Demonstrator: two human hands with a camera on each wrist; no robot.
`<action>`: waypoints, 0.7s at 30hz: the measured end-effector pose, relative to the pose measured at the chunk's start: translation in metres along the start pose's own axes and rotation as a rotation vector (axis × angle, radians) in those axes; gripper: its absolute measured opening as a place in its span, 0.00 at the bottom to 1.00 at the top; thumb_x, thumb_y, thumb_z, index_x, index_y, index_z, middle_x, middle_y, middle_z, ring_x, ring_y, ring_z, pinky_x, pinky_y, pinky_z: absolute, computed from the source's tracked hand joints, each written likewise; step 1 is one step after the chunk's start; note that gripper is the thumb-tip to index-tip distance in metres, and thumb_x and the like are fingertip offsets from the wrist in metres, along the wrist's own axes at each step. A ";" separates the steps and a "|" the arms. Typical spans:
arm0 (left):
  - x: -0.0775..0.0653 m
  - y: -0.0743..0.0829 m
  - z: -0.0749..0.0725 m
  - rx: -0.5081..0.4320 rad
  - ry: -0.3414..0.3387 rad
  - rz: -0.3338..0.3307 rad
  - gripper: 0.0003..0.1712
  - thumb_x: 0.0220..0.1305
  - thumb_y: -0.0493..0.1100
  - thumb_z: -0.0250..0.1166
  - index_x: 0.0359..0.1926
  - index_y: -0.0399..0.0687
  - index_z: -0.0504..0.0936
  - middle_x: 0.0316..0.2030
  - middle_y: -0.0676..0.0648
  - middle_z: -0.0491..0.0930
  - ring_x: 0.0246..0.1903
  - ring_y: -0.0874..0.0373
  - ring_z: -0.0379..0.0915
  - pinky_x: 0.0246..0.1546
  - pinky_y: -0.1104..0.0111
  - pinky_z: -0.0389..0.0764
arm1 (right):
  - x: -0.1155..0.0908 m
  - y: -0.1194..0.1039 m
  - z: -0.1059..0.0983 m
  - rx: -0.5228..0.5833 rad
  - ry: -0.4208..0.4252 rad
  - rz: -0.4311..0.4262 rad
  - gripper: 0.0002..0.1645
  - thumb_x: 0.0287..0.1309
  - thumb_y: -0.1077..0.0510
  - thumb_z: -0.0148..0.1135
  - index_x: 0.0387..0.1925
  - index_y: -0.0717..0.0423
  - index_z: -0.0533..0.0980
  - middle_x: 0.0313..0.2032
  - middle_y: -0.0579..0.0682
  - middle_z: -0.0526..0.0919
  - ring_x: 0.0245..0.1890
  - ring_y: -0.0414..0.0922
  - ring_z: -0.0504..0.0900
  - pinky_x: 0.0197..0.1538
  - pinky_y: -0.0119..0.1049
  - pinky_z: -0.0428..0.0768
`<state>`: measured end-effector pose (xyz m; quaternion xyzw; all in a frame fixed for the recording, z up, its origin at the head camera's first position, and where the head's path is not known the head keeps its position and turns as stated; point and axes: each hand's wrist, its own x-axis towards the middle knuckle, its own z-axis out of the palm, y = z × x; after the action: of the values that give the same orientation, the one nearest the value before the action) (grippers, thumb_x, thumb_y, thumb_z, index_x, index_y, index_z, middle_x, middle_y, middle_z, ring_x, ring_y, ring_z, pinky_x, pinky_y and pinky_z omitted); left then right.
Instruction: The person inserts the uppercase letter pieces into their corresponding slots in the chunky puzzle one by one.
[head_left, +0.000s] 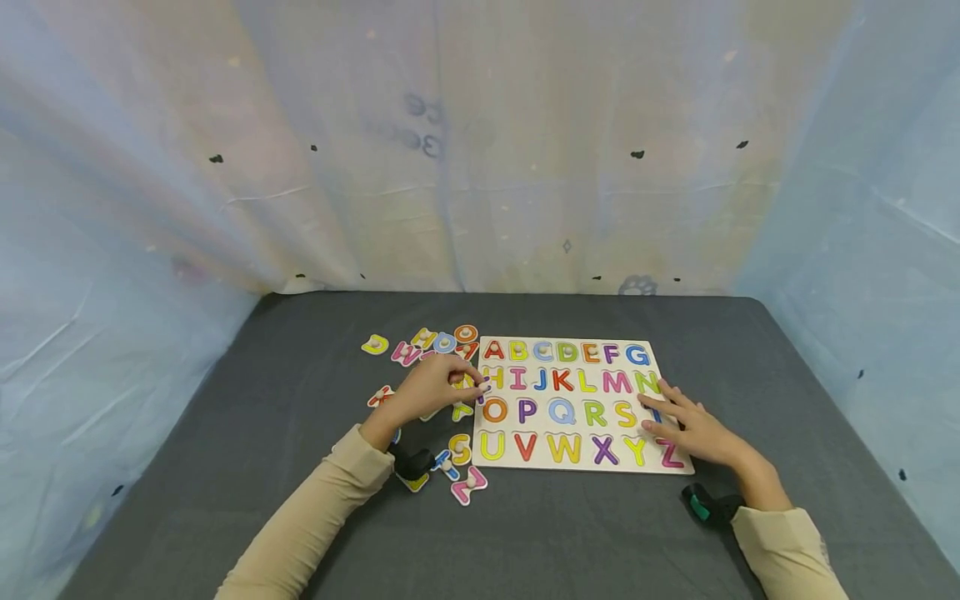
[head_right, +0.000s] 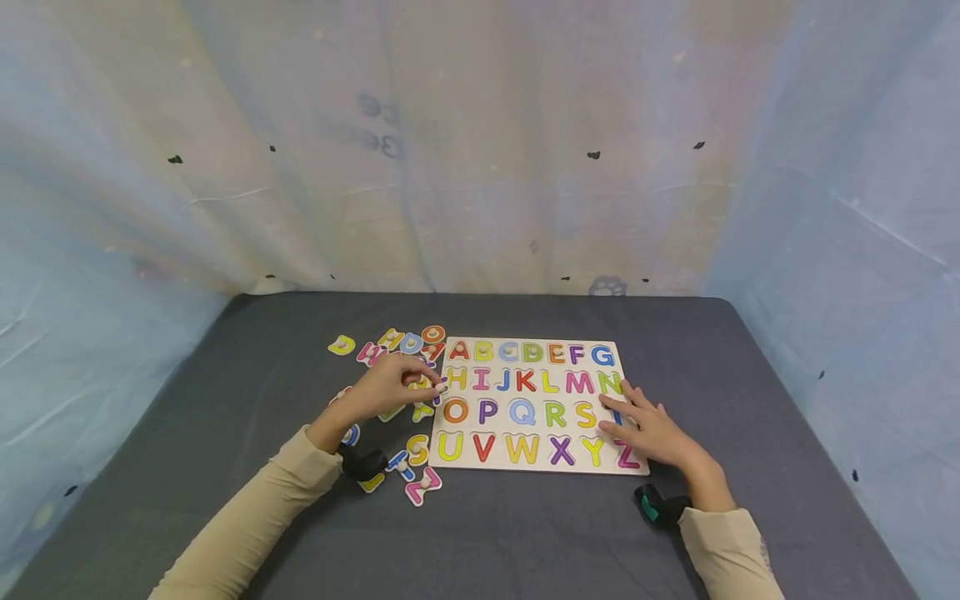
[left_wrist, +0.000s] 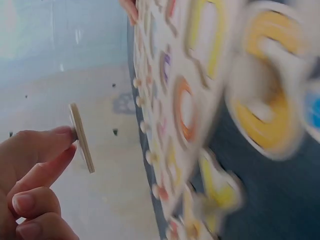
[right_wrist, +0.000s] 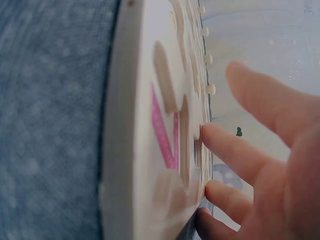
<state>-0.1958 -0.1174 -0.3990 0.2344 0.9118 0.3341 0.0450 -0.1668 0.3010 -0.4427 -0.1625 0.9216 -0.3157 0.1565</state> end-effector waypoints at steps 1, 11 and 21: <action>0.004 0.003 0.002 0.001 -0.001 0.007 0.07 0.58 0.47 0.70 0.36 0.51 0.88 0.14 0.56 0.58 0.16 0.64 0.51 0.23 0.75 0.56 | 0.000 0.000 0.000 0.002 0.000 -0.002 0.40 0.61 0.46 0.59 0.69 0.63 0.62 0.72 0.74 0.42 0.70 0.78 0.38 0.63 0.77 0.34; 0.039 0.029 0.016 -0.001 0.007 0.082 0.08 0.60 0.48 0.68 0.37 0.51 0.88 0.17 0.55 0.61 0.19 0.63 0.53 0.25 0.75 0.55 | -0.001 -0.002 0.000 0.006 0.001 -0.006 0.40 0.61 0.47 0.60 0.69 0.62 0.62 0.72 0.74 0.43 0.70 0.78 0.38 0.63 0.77 0.34; 0.068 0.041 0.033 -0.043 0.003 0.078 0.10 0.60 0.49 0.68 0.38 0.51 0.88 0.14 0.53 0.59 0.17 0.62 0.50 0.22 0.74 0.54 | -0.001 -0.003 0.000 -0.008 0.002 0.011 0.40 0.61 0.46 0.59 0.69 0.62 0.62 0.72 0.74 0.43 0.70 0.77 0.39 0.63 0.77 0.35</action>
<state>-0.2320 -0.0397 -0.3932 0.2680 0.8947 0.3555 0.0355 -0.1656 0.2988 -0.4407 -0.1578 0.9239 -0.3115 0.1564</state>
